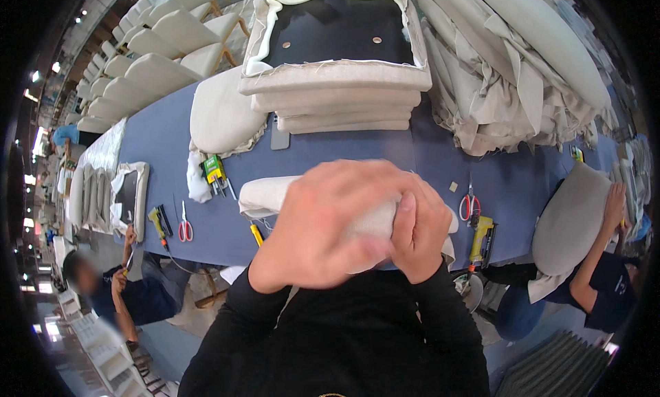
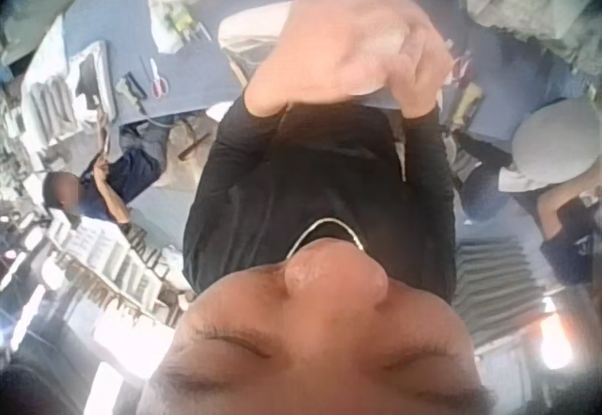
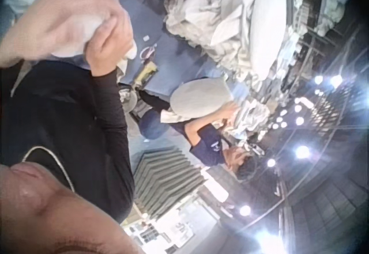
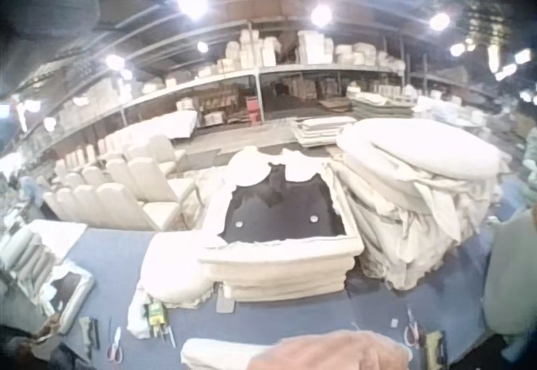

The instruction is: The person is upholstering a chair seat in a workshop. They use a staple gun to secure white fabric over a foam cushion, a screwdriver to tuck the fabric into the seat frame, and scissors to trim excess material. The person repeatedly adjusts the fabric and staples it to the underside of the seat.

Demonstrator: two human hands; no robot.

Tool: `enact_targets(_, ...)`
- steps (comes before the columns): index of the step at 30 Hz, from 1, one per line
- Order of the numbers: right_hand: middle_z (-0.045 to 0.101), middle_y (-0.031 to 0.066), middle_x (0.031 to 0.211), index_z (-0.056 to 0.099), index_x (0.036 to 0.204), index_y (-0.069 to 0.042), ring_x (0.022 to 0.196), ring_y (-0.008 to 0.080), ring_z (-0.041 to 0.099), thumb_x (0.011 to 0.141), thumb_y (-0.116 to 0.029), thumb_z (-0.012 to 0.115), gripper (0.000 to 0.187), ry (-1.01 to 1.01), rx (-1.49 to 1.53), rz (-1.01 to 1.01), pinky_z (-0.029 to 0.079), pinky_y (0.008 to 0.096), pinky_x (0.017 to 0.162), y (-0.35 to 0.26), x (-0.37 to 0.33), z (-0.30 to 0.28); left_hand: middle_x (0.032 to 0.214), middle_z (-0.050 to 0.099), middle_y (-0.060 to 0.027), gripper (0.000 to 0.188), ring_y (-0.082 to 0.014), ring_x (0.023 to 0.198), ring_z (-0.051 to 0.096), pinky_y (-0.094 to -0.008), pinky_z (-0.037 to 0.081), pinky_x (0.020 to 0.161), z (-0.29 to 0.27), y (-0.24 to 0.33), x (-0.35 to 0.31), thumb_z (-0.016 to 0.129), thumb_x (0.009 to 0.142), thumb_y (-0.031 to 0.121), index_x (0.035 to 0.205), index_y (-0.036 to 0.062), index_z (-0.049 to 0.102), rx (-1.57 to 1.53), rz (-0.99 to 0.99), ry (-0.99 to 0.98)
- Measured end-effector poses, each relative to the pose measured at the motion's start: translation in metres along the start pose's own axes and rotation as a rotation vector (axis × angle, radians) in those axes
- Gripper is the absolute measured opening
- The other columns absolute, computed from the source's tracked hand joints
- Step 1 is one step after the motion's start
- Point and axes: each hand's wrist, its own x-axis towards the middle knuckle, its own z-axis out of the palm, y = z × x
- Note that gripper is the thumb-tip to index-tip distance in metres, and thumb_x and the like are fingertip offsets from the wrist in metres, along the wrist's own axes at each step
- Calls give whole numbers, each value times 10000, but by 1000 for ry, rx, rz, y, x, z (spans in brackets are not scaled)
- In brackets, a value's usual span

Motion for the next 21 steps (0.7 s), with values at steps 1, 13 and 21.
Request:
enact_targets(1, 750, 200, 1012, 738, 1151, 10, 941, 399, 742, 1095, -245, 408, 421, -10, 20, 2, 558, 432, 822, 4, 1, -9, 1272, 734, -163, 519, -398, 1116, 709, -490, 530, 989, 9, 16, 7, 666, 969, 529, 1187, 67, 757, 16, 118, -34)
enact_targets(13, 793, 223, 1069, 760, 1198, 41, 993, 350, 782, 1109, -332, 398, 527, 49, 455, 192, 582, 400, 920, 124, -3, -100, 1062, 799, -188, 416, -350, 1027, 754, -439, 544, 998, 46, -111, -107, 490, 1083, 263, 1101, -25, 790, 425, -543, 450)
enact_targets(21, 807, 198, 1040, 792, 1066, 33, 952, 311, 785, 1110, -242, 482, 417, 141, 341, 273, 585, 395, 870, 156, 1, -76, 1067, 797, -160, 545, -288, 959, 742, -411, 551, 903, 22, -191, -132, 448, 1152, 354, 1087, -74, 779, 397, -654, 700)
